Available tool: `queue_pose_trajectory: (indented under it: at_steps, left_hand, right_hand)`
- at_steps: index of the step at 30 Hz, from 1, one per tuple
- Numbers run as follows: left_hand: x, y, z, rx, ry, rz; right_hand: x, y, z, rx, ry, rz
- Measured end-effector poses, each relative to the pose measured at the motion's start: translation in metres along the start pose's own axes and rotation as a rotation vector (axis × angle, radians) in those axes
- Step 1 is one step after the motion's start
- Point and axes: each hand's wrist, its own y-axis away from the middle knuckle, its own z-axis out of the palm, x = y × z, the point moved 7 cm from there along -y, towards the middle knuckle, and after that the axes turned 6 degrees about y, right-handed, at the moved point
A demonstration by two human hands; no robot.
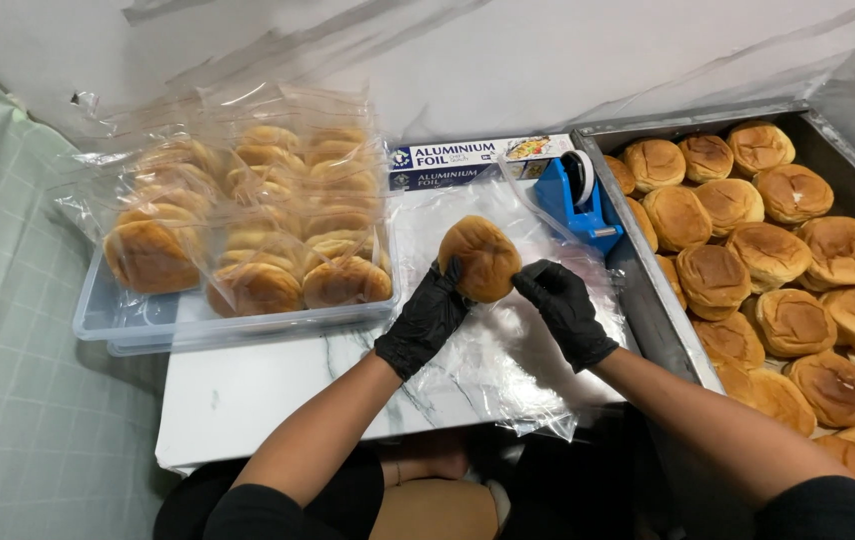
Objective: Wrapping individual bread buns in plastic wrap and placing them into larger plastic bags for storage or sale.
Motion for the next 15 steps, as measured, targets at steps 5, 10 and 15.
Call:
queue_pose_trajectory:
  at_steps: [5,10,15]
  left_hand:
    - [-0.003,0.02,0.018,0.002,-0.07,0.017]
    - [-0.002,0.003,0.004,-0.086,-0.119,-0.026]
    - [0.001,-0.006,-0.001,-0.118,-0.179,0.008]
  right_hand:
    - [-0.016,-0.008,-0.011,0.062,0.047,-0.094]
    - [-0.027,-0.011,-0.02,0.05,-0.037,-0.076]
    - [-0.018,-0.01,-0.015,0.013,-0.004,-0.05]
